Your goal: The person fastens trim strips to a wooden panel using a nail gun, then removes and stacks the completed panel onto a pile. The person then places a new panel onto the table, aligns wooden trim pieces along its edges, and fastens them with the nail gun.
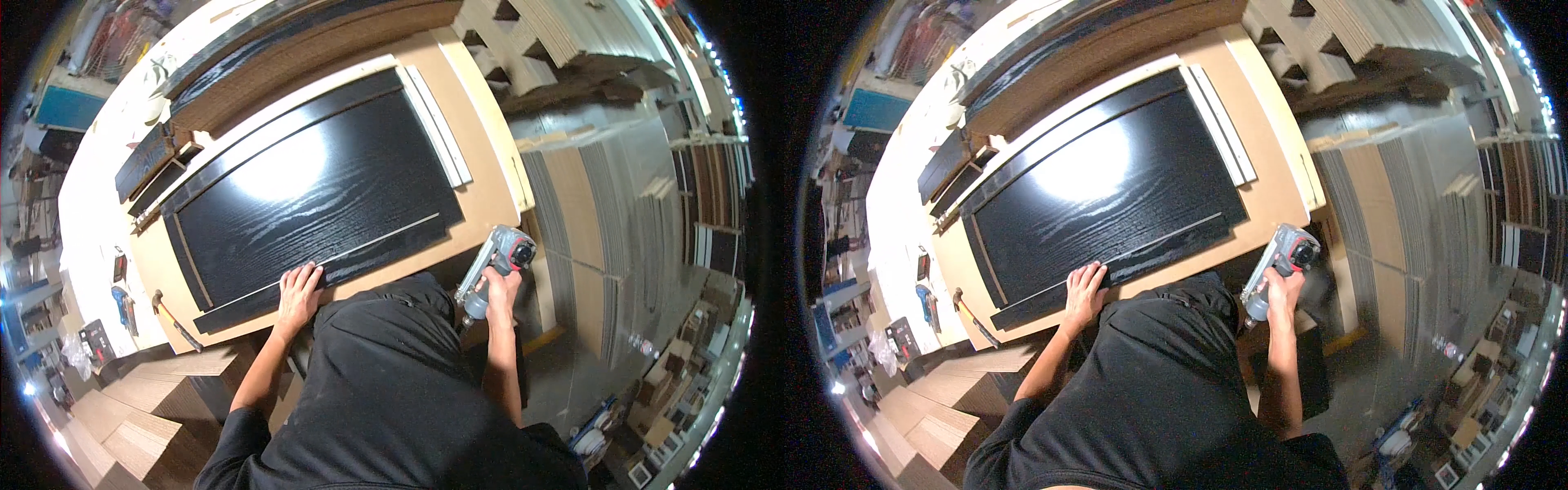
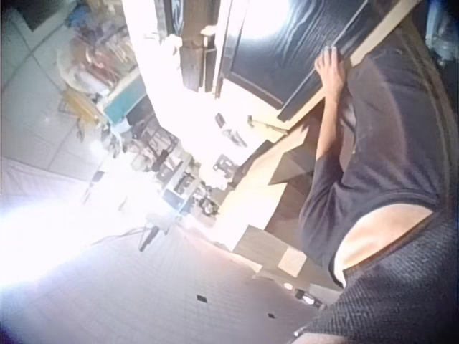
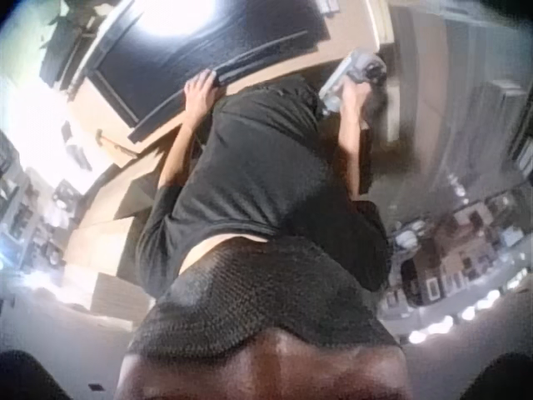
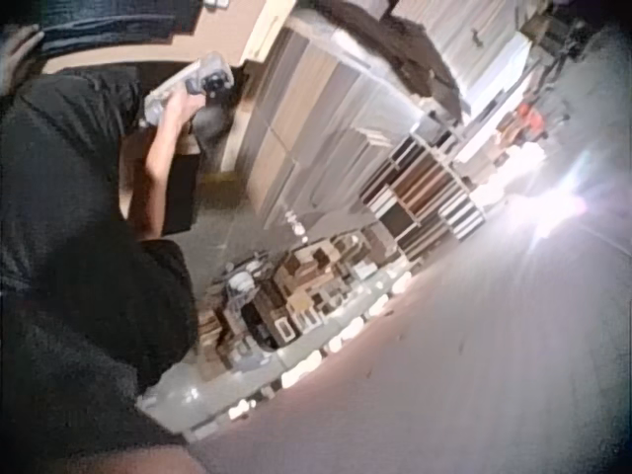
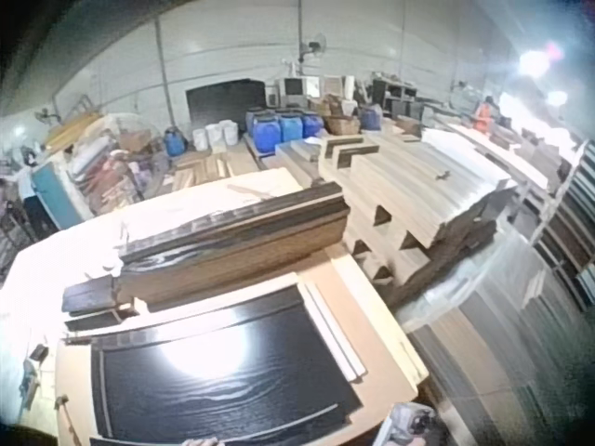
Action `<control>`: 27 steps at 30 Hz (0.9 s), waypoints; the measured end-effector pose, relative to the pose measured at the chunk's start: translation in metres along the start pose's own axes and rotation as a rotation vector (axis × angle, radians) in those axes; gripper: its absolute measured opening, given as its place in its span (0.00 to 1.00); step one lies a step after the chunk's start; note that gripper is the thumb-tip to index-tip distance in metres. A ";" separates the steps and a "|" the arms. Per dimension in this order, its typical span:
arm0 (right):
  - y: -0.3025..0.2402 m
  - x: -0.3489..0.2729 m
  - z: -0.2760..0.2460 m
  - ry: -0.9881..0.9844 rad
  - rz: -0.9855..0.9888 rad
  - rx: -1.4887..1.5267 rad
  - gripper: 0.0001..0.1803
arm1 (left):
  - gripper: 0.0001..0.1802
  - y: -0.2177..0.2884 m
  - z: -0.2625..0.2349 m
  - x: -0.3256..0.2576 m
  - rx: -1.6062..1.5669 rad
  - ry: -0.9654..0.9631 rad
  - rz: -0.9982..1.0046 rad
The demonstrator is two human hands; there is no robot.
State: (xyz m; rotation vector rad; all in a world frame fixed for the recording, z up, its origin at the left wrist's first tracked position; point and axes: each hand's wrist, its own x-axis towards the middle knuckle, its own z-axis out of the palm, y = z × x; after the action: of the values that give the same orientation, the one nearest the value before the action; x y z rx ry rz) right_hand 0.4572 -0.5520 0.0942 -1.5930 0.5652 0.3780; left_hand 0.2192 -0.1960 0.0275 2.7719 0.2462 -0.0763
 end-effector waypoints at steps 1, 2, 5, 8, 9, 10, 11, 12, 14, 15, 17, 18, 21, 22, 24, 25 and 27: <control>-0.006 0.005 0.003 0.001 0.004 0.019 0.15 | 0.37 -0.003 -0.007 -0.005 -0.001 -0.027 -0.023; -0.011 0.011 0.006 0.004 0.008 0.038 0.15 | 0.37 -0.008 -0.013 -0.010 -0.013 -0.043 -0.036; -0.025 0.034 0.017 -0.055 -0.003 0.006 0.14 | 0.34 -0.023 -0.026 -0.020 -0.051 -0.079 -0.131; -0.028 0.063 0.027 -0.051 -0.029 -0.045 0.14 | 0.35 -0.027 -0.053 -0.003 -0.124 0.000 -0.196; -0.032 0.072 0.030 -0.064 -0.035 -0.057 0.14 | 0.35 -0.037 -0.052 0.009 -0.091 0.085 -0.147; -0.034 0.079 0.032 -0.078 -0.039 -0.071 0.14 | 0.35 -0.041 -0.060 0.037 -0.056 0.127 -0.124; -0.039 0.082 0.032 -0.092 -0.038 -0.062 0.14 | 0.34 -0.046 -0.072 0.072 -0.005 0.165 -0.117; -0.046 0.079 0.027 -0.098 -0.032 -0.053 0.14 | 0.33 -0.059 -0.086 0.108 0.020 0.241 -0.076; -0.047 0.083 0.019 -0.094 -0.079 -0.087 0.14 | 0.35 -0.098 -0.120 0.167 0.148 0.415 -0.148; -0.052 0.082 0.023 -0.084 -0.042 -0.076 0.15 | 0.35 -0.128 -0.138 0.189 0.173 0.537 -0.201; -0.061 0.080 0.026 -0.020 0.034 -0.115 0.17 | 0.32 -0.184 -0.182 0.220 0.228 0.616 -0.363; -0.060 0.083 0.026 -0.012 0.034 -0.115 0.17 | 0.31 -0.223 -0.199 0.225 0.266 0.573 -0.459; -0.058 0.082 0.025 0.037 0.048 -0.172 0.18 | 0.30 -0.319 -0.214 0.215 0.533 0.411 -0.633; -0.061 0.080 0.027 -0.047 -0.023 -0.116 0.18 | 0.30 -0.335 -0.219 0.213 0.509 0.298 -0.674; -0.065 0.076 0.035 -0.061 -0.069 -0.093 0.17 | 0.32 -0.373 -0.220 0.189 0.403 0.149 -0.587; -0.058 0.081 0.028 -0.054 -0.044 -0.074 0.17 | 0.32 -0.369 -0.217 0.197 0.404 0.132 -0.578; -0.057 0.085 0.026 -0.044 0.016 -0.082 0.17 | 0.34 -0.367 -0.228 0.189 0.437 0.092 -0.575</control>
State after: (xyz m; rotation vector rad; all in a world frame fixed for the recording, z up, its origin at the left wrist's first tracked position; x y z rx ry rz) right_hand 0.5612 -0.5355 0.0914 -1.6553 0.5345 0.4523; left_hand 0.3444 0.2534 0.0990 3.0289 1.1691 -0.1612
